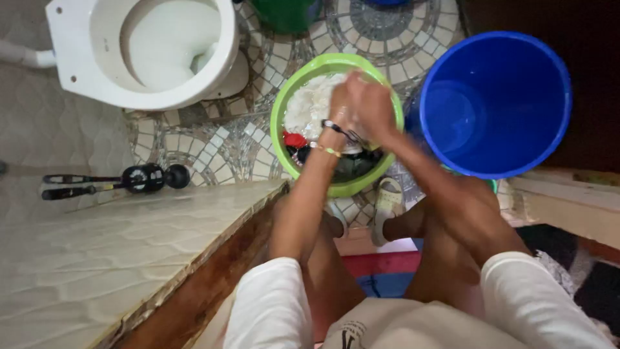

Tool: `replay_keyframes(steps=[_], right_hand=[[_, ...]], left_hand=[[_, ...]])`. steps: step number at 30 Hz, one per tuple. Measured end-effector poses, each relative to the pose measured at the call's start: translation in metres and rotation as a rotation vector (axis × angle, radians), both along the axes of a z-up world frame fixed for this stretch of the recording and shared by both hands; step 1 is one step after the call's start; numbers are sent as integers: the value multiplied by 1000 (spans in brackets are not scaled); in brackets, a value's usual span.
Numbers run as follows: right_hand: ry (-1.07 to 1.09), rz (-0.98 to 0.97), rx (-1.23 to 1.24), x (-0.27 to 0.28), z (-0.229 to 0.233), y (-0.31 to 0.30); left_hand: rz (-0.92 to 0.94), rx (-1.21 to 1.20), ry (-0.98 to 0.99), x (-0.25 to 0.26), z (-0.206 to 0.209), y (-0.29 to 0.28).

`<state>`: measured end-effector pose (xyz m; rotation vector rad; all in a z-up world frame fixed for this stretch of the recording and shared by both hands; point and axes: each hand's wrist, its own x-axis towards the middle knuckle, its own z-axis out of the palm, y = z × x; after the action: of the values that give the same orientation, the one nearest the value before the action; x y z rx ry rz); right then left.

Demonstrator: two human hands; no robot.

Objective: Hand wash white and dark clothes in a basin with soap.

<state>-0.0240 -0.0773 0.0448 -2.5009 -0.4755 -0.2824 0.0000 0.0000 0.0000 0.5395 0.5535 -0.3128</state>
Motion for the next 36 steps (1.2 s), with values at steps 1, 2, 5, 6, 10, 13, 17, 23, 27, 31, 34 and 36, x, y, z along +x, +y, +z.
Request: replay_keyframes(steps=[1, 2, 5, 6, 10, 13, 17, 23, 27, 31, 34, 36], right_hand=[[-15, 6, 2, -5, 13, 3], [-79, 107, -6, -11, 27, 6], [-94, 135, 28, 8, 21, -2], [-53, 44, 59, 19, 10, -10], [45, -99, 115, 12, 64, -10], [-95, 127, -44, -5, 46, 8], [-58, 147, 141, 15, 53, 5], [555, 11, 812, 61, 52, -25], [959, 335, 928, 61, 105, -39], [953, 432, 731, 69, 74, -48], [879, 215, 956, 55, 63, -18], [147, 134, 715, 29, 45, 5]], left_hand=[[6, 2, -15, 10, -13, 9], [0, -62, -274, 20, -26, 18], [-10, -121, -401, 24, -65, 16], [-42, -130, -274, 20, -80, 6], [-92, 365, -81, 10, -49, -7], [-203, 767, -516, 41, -128, 20], [-124, -28, -530, 17, -72, 14], [68, -38, -158, 7, 75, 14], [85, -145, -144, 19, 75, 57], [130, -235, -307, 15, 80, 76], [222, -147, -223, 20, 69, 75], [256, -106, -194, 27, 37, 74]])
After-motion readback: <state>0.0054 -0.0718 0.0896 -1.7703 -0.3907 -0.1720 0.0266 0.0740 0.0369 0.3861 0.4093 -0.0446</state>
